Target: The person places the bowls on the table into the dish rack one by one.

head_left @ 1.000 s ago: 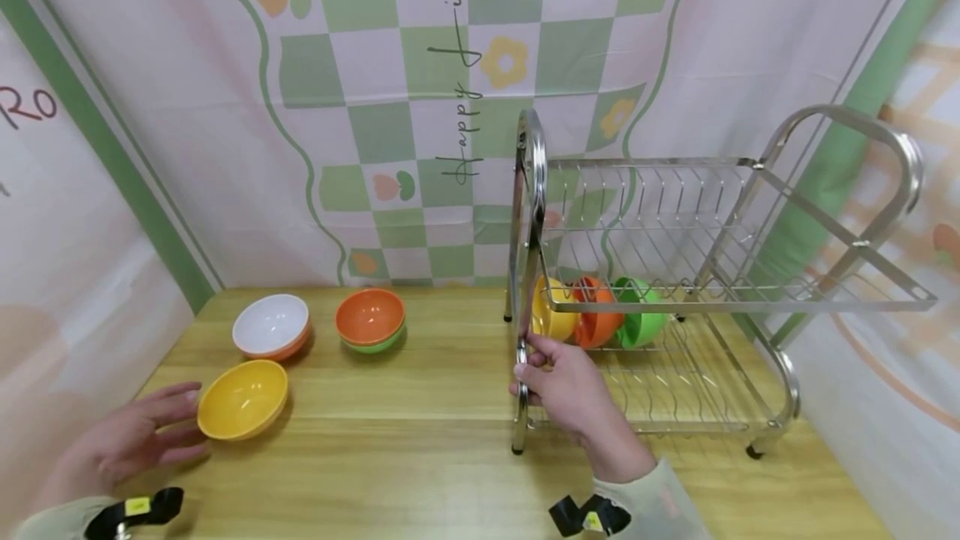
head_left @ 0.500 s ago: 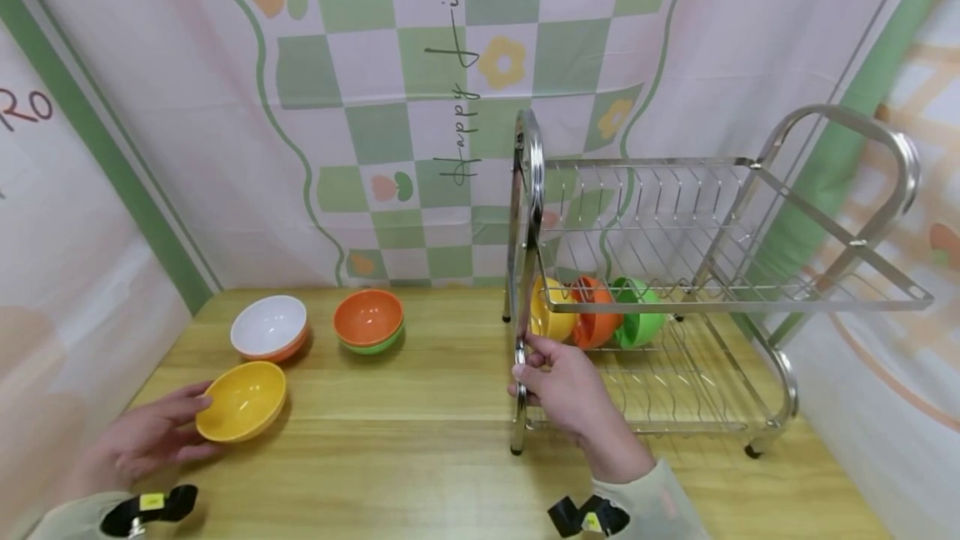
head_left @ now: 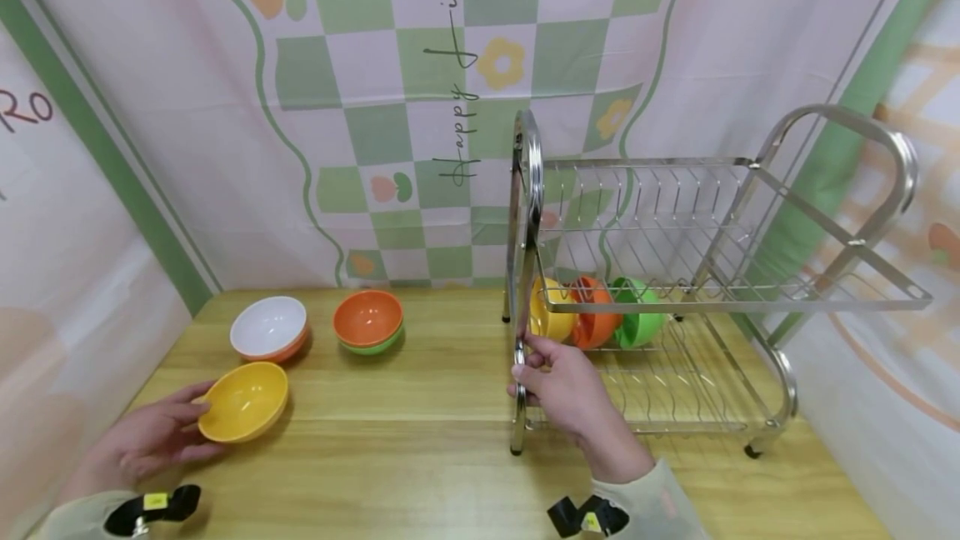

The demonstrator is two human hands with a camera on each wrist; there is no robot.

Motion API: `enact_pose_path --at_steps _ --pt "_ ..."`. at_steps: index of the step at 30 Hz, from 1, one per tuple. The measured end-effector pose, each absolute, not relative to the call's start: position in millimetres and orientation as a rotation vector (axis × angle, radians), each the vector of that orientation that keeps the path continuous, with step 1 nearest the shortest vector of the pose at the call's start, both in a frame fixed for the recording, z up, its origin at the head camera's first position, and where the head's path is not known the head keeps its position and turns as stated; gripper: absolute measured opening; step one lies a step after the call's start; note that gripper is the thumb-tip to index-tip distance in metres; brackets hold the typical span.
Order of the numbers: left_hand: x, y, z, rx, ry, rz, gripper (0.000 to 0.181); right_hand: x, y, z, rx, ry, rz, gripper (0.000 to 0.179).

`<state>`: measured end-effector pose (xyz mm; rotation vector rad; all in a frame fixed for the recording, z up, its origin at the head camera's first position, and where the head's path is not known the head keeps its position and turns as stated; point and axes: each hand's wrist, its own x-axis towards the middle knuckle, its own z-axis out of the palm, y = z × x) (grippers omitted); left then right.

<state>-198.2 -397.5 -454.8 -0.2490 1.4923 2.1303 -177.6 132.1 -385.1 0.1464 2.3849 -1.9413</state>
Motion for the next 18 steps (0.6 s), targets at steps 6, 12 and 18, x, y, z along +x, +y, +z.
enact_pose_path --at_steps 6,12,18 --pt "-197.6 -393.4 -451.0 -0.305 1.518 2.127 0.044 -177.8 132.0 -385.0 0.152 2.388 -1.938 0.058" --pt "-198.1 -392.0 -450.6 -0.317 1.544 2.131 0.045 -177.2 131.8 -384.5 0.160 2.387 -1.937 0.058" --pt "-198.0 -393.2 -450.8 -0.276 1.542 2.119 0.045 -177.2 131.6 -384.5 0.158 2.394 -1.930 0.057"
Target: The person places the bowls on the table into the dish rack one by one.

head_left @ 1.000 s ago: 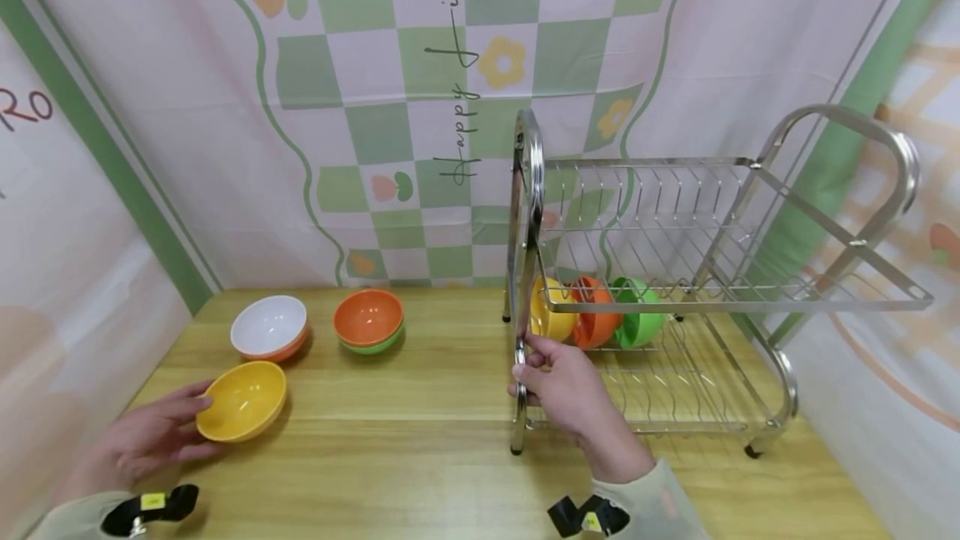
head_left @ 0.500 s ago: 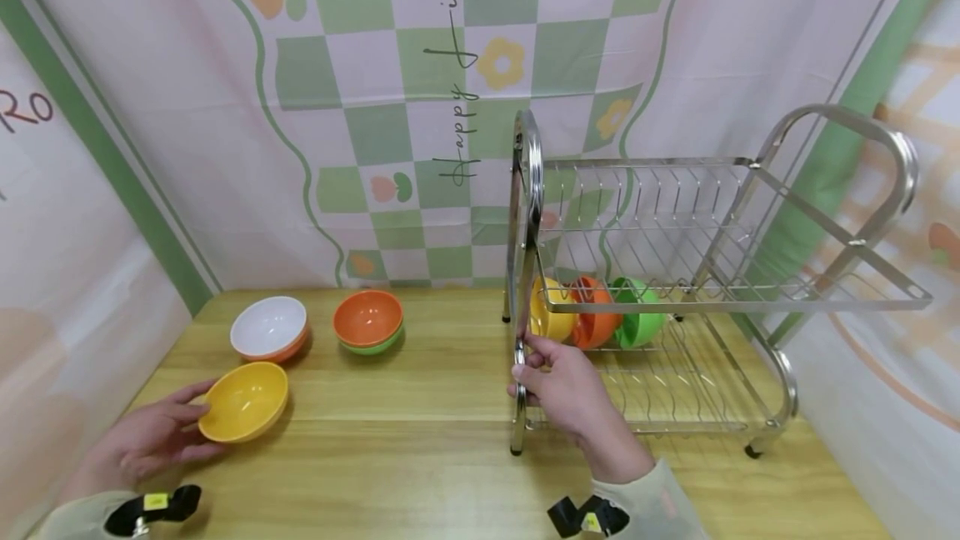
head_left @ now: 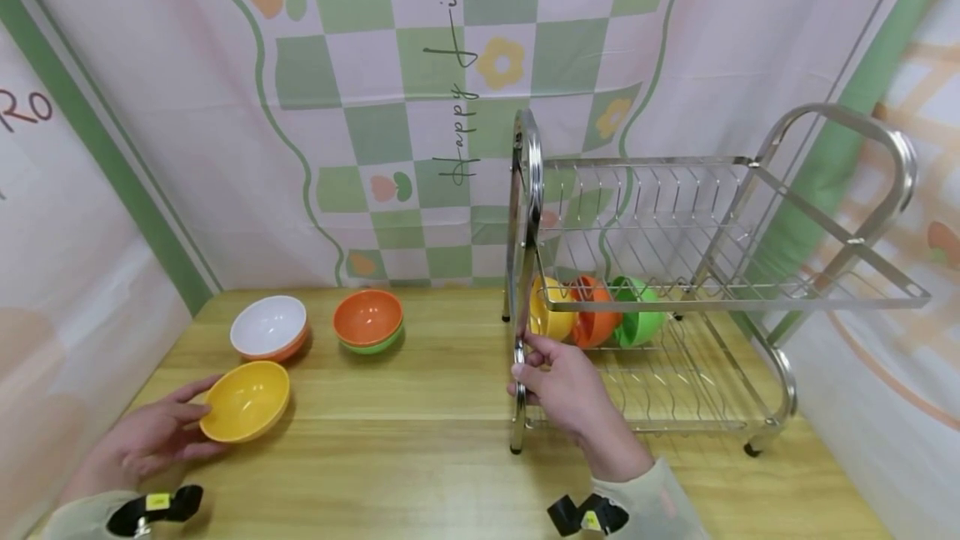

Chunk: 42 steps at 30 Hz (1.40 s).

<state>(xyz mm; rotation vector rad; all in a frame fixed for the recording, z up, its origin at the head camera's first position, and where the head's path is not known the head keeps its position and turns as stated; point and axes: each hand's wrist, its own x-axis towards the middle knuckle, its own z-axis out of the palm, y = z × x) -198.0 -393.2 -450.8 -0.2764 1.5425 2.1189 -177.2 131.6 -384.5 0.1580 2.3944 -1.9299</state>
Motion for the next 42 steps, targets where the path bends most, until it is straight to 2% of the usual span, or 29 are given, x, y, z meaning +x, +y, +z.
enact_pose_path --at_steps 19,25,29,35,38,42 --pt "-197 -373 -430 -0.233 1.661 2.112 0.044 -177 132 -385 0.145 2.390 -1.941 0.057" --pt "-197 -360 -421 -0.105 1.660 2.105 0.042 -177 132 -385 0.140 2.399 -1.934 0.057" --pt "-197 -349 -416 -0.044 1.677 2.104 0.043 -177 132 -385 0.138 2.399 -1.934 0.057" --pt "-195 -321 -409 -0.134 1.791 2.078 0.041 -176 132 -385 0.136 2.409 -1.928 0.057" --pt "-194 -310 -407 -0.100 1.780 2.085 0.043 -176 132 -385 0.139 2.410 -1.926 0.057" --pt "-192 -296 -405 -0.029 1.750 2.109 0.037 -176 132 -385 0.143 2.417 -1.915 0.057"
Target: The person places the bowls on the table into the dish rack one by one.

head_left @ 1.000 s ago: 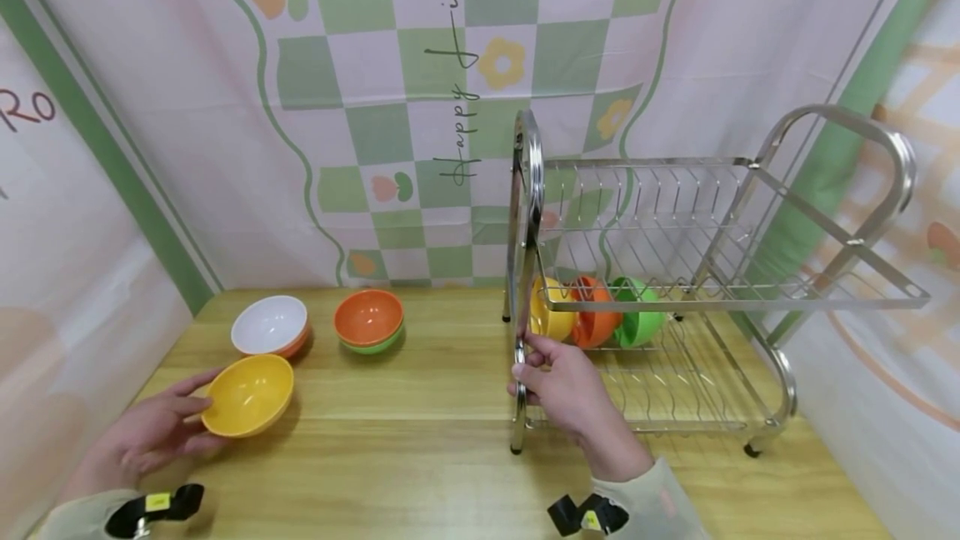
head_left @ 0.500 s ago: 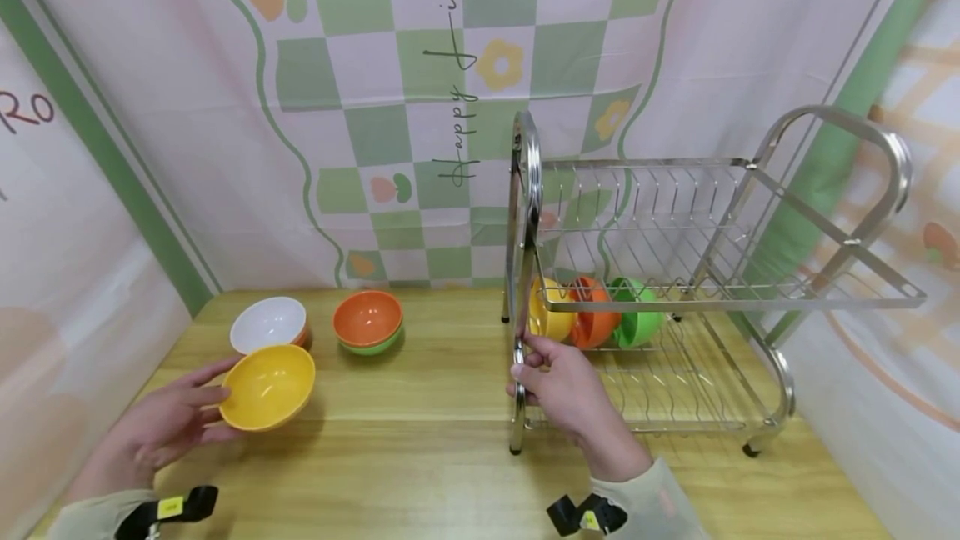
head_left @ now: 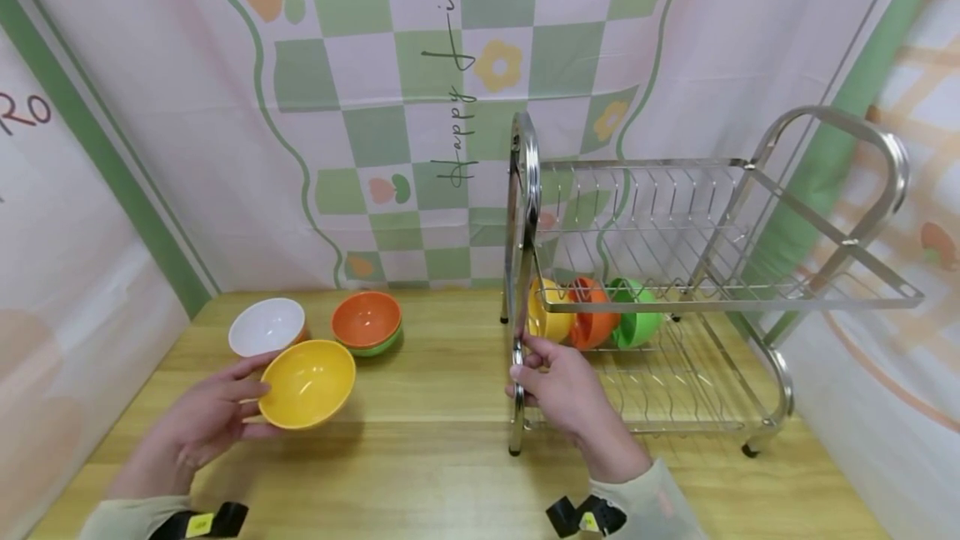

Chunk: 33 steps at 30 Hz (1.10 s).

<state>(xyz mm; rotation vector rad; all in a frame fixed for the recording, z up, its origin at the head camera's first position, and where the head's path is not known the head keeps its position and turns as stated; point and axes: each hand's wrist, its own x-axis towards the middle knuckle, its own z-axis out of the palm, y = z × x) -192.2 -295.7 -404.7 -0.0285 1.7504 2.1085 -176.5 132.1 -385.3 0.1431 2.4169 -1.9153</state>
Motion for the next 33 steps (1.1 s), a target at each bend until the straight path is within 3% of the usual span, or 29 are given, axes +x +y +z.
enact_pose_path --at_steps 8,16,23,33 --pt "-184 -262 -393 0.022 1.725 2.168 0.038 -177 132 -386 0.135 2.424 -1.922 0.056" --pt "-175 -233 -385 0.053 1.727 2.198 0.053 -177 133 -386 0.136 2.419 -1.918 0.056" --pt "-166 -212 -384 0.118 1.651 2.204 0.044 -176 132 -386 0.130 2.415 -1.929 0.056" --pt "-156 -189 -378 0.189 1.651 2.168 0.056 -176 132 -387 0.138 2.427 -1.928 0.056"
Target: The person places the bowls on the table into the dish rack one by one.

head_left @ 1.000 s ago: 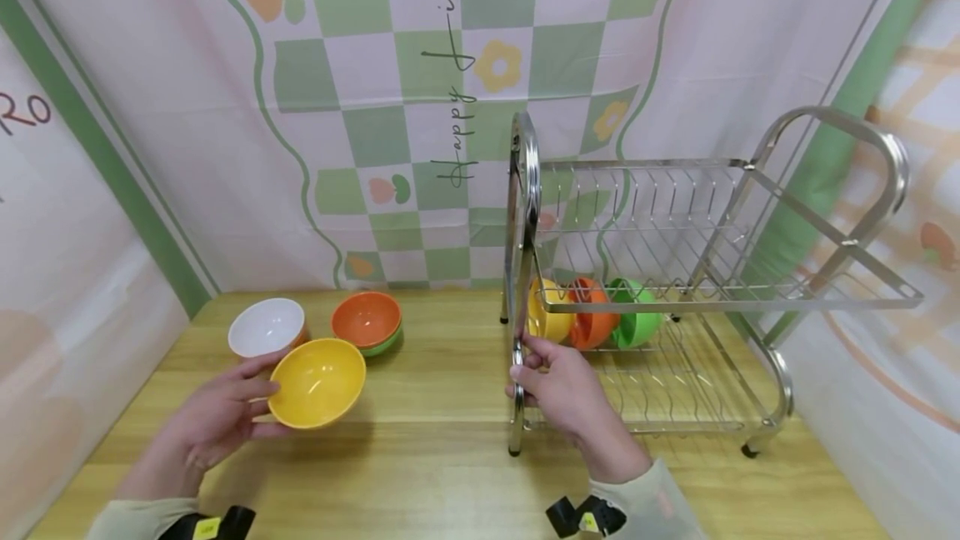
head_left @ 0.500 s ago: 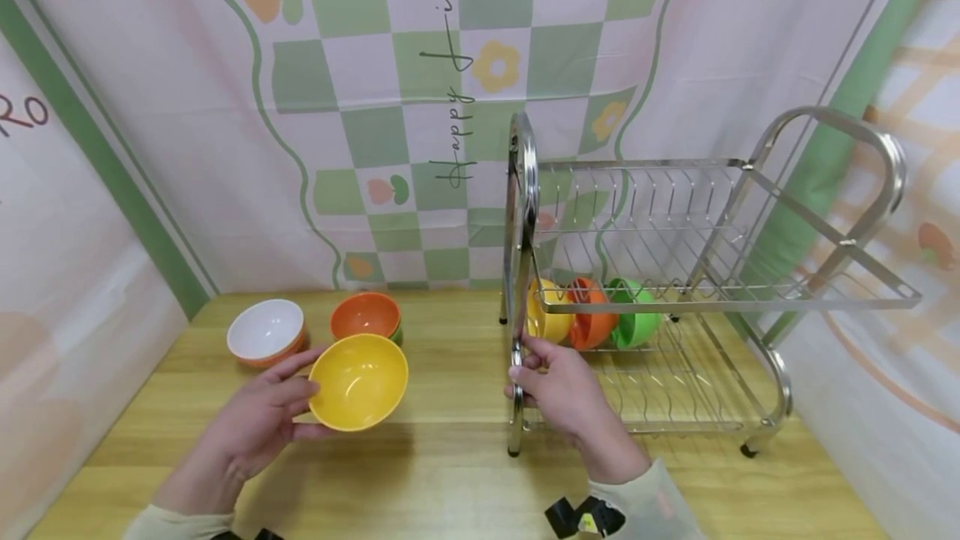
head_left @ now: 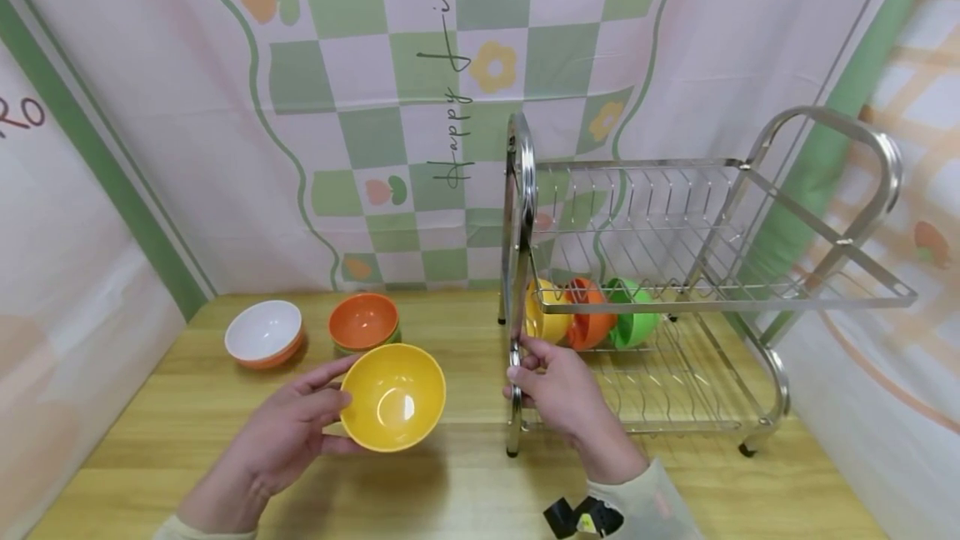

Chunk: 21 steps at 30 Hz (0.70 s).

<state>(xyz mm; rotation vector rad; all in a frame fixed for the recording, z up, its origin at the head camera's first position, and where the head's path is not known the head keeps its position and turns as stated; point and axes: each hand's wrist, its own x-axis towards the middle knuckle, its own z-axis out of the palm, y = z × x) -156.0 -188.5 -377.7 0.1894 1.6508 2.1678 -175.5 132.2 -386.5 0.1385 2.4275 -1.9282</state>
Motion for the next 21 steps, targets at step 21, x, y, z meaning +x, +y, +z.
enact_pose_path --at_steps 21 --pt "-148 -152 -375 0.269 1.552 2.146 0.056 -174 136 -382 0.049 2.541 -1.769 0.056"
